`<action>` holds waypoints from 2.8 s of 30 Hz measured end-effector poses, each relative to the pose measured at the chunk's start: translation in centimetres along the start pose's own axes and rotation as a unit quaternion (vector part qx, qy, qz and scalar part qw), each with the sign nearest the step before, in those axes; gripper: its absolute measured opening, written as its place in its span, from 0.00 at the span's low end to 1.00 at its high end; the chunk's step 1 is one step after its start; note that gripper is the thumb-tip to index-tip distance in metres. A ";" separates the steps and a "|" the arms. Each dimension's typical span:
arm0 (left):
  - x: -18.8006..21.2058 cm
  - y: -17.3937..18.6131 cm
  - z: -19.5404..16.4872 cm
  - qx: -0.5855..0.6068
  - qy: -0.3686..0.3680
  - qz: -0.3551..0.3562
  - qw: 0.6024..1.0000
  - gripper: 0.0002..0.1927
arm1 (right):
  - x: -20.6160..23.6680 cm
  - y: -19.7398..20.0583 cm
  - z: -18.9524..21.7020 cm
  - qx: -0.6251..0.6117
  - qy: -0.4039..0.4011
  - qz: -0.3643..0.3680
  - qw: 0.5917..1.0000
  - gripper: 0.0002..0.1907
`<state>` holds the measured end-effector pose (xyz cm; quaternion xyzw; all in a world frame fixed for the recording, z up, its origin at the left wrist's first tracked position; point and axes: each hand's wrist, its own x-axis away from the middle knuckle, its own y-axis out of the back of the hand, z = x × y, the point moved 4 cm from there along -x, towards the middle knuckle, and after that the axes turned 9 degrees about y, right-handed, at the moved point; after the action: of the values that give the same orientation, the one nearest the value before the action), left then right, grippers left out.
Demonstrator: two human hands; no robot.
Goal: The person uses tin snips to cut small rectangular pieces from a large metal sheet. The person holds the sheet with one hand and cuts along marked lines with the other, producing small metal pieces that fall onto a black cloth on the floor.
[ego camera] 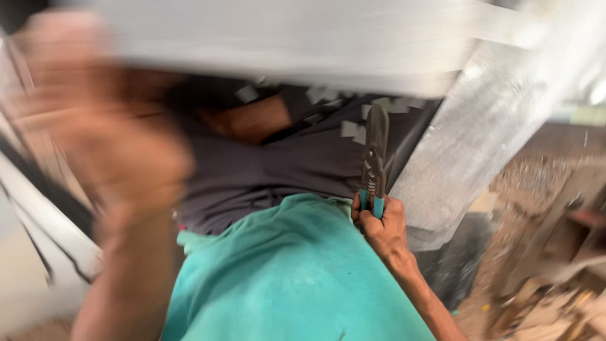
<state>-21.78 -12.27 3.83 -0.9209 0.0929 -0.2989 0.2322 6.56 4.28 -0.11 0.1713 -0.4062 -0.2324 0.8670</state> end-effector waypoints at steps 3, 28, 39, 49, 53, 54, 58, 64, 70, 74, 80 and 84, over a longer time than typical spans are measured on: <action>-0.3 0.6 4.5 -0.058 -0.040 0.027 0.997 0.13 | 1.8 -0.8 5.8 0.182 0.324 0.031 0.928 0.10; -2.1 1.9 9.0 -0.062 0.049 0.084 0.993 0.05 | -3.2 -3.5 8.8 0.113 -0.008 0.163 0.980 0.11; -5.4 -1.1 12.5 -0.137 -0.145 -0.010 0.980 0.24 | -3.2 -0.7 3.6 0.118 -0.004 0.180 0.977 0.13; 0.9 -12.5 22.5 -0.166 0.210 0.301 0.915 0.16 | 3.4 3.7 -3.7 -0.206 -0.020 -0.102 0.973 0.33; 2.1 -14.1 24.5 -0.194 0.253 0.258 0.912 0.17 | 1.9 3.4 -4.7 -0.198 0.003 -0.121 0.973 0.29; 2.4 -14.3 24.9 -0.193 0.256 0.247 0.914 0.17 | 1.3 3.7 -4.8 -0.167 -0.005 -0.124 0.978 0.28; 2.9 -14.6 25.0 -0.153 0.216 0.263 0.928 0.16 | 0.0 4.8 -3.1 -0.145 0.064 -0.134 0.978 0.29; 2.5 -14.5 24.5 -0.107 0.203 0.285 0.931 0.16 | -0.4 6.4 -3.2 -0.089 0.081 -0.132 0.984 0.27; 2.7 -14.3 25.1 -0.135 0.227 0.269 0.926 0.18 | -1.2 6.3 -5.0 -0.038 0.084 -0.133 0.987 0.17; 1.9 -14.0 23.3 -0.188 0.267 0.207 0.922 0.18 | -1.4 7.5 -5.1 0.133 0.134 -0.163 0.968 0.12; 1.5 -14.4 18.1 0.145 0.218 0.136 0.955 0.16 | -1.8 13.0 -5.8 0.366 0.161 -0.160 0.902 0.06; 2.2 -16.2 20.1 0.132 0.368 0.142 0.909 0.15 | -1.4 10.4 -3.8 0.176 0.265 -0.142 0.937 0.08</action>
<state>-7.54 8.71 -1.56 -0.6835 0.2616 -0.5901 0.3409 11.52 14.16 1.72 0.4320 -0.1677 -0.2242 0.8573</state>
